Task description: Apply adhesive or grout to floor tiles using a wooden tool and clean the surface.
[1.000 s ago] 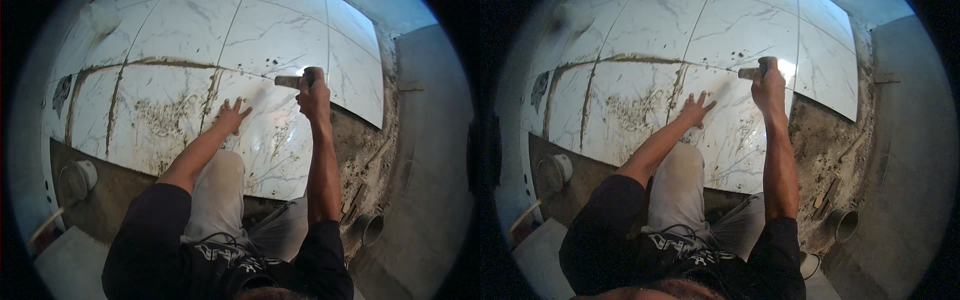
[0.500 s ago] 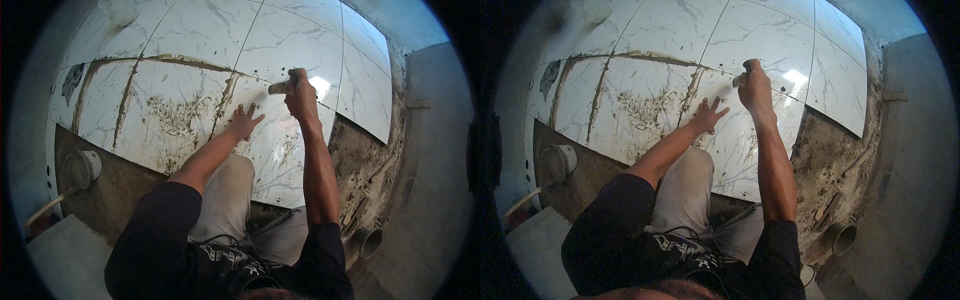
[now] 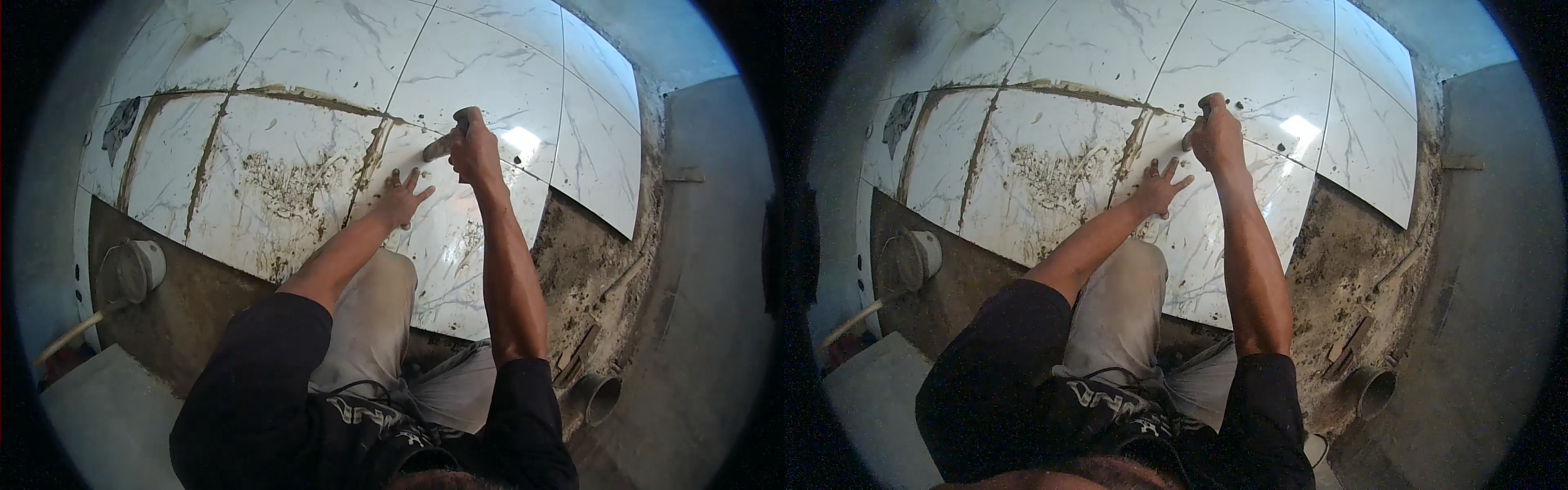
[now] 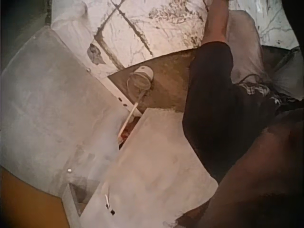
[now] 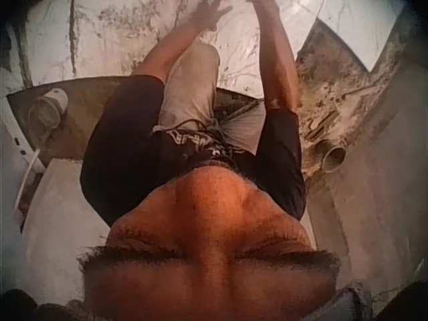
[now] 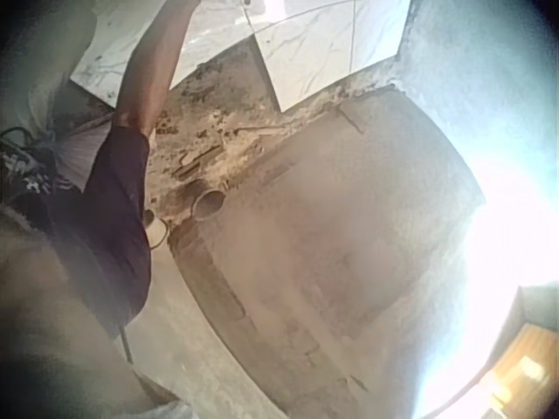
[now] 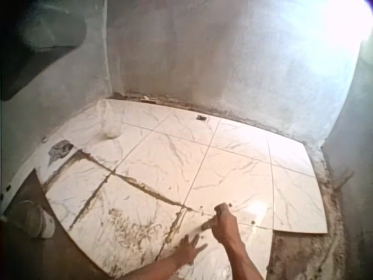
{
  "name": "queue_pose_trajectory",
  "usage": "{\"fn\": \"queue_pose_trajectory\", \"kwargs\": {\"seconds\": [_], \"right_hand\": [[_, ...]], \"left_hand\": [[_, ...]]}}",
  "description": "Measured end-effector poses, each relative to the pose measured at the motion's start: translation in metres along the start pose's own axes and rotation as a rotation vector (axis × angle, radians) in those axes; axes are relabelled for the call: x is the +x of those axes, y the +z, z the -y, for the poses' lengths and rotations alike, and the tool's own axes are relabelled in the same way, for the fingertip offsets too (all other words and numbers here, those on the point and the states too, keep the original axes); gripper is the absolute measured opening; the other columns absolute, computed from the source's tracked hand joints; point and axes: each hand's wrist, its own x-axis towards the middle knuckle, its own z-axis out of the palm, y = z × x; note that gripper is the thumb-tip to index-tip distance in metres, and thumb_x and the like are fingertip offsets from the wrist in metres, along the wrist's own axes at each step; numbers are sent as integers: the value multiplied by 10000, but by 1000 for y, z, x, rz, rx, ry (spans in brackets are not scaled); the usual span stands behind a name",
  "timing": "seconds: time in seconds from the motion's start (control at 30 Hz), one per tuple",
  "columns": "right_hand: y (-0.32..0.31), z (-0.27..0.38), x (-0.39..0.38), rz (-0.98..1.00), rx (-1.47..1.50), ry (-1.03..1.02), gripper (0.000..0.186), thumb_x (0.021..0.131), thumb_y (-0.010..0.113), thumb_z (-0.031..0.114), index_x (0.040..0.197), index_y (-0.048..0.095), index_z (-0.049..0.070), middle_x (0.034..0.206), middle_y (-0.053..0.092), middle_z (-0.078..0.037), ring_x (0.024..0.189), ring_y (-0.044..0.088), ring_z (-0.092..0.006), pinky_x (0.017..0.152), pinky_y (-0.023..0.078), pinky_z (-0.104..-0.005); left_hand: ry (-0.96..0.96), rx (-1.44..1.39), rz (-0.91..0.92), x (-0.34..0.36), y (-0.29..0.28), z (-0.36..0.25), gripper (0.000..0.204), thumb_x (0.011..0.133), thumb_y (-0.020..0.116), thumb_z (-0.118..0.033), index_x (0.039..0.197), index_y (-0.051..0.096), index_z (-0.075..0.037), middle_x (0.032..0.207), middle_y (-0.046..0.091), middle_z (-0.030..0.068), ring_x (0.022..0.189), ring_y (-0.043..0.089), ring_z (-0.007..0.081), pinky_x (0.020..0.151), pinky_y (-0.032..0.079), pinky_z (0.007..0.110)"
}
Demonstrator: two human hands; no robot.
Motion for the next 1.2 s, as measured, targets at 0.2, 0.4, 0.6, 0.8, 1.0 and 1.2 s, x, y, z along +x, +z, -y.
{"fn": "queue_pose_trajectory", "kwargs": {"seconds": [0.2, 0.4, 0.6, 0.8, 1.0, 1.2], "right_hand": [[5, 18, -7, -52, 99, 12, 213, 828, 508, 4, 1040, 504, -13, 941, 627, -248, 882, 619, -397, 767, 486, -424], [5, 36, -10, -48, 137, 20, 216, 822, 525, 16, 1037, 513, 2, 946, 626, -251, 911, 605, -419, 781, 476, -451], [11, 19, -4, 14, 52, 40, 214, 849, 508, 28, 1061, 499, 1, 904, 636, -223, 741, 618, -324, 653, 489, -397], [4, 10, 0, 68, 46, 104, 195, 834, 489, 2, 1028, 503, -7, 955, 631, -245, 903, 619, -395, 768, 487, -422], [11, 21, -8, 0, 91, 46, 197, 829, 493, 14, 1025, 504, 1, 932, 628, -242, 886, 610, -410, 759, 483, -432], [18, 33, -6, -84, 184, -13, 188, 823, 530, 31, 1010, 517, 11, 888, 630, -239, 846, 609, -426, 747, 477, -453]], "left_hand": [[0, 32, -34, 4, 8, 4, 1189, 531, 872, -292, 1461, 134, -353, 1515, 41, 235, 1292, 143, 604, 1018, 271, 639], [-22, 39, 2, -8, 17, 5, 1177, 557, 859, -300, 1463, 109, -353, 1522, 25, 215, 1290, 158, 600, 1018, 272, 635], [-6, 29, -6, 2, 8, 8, 1164, 558, 858, -296, 1464, 129, -340, 1520, 24, 223, 1285, 168, 603, 1006, 284, 643], [46, 13, -106, 2, 10, 5, 1176, 552, 860, -298, 1465, 121, -341, 1513, 33, 235, 1286, 158, 604, 1012, 278, 641], [29, 17, -92, 2, 11, 6, 1174, 557, 863, -274, 1464, 121, -340, 1514, 25, 230, 1283, 152, 610, 1022, 264, 641], [-8, 7, 34, -5, 4, 0, 1159, 567, 859, -298, 1462, 125, -352, 1522, 4, 215, 1296, 126, 602, 1027, 265, 629]]}}
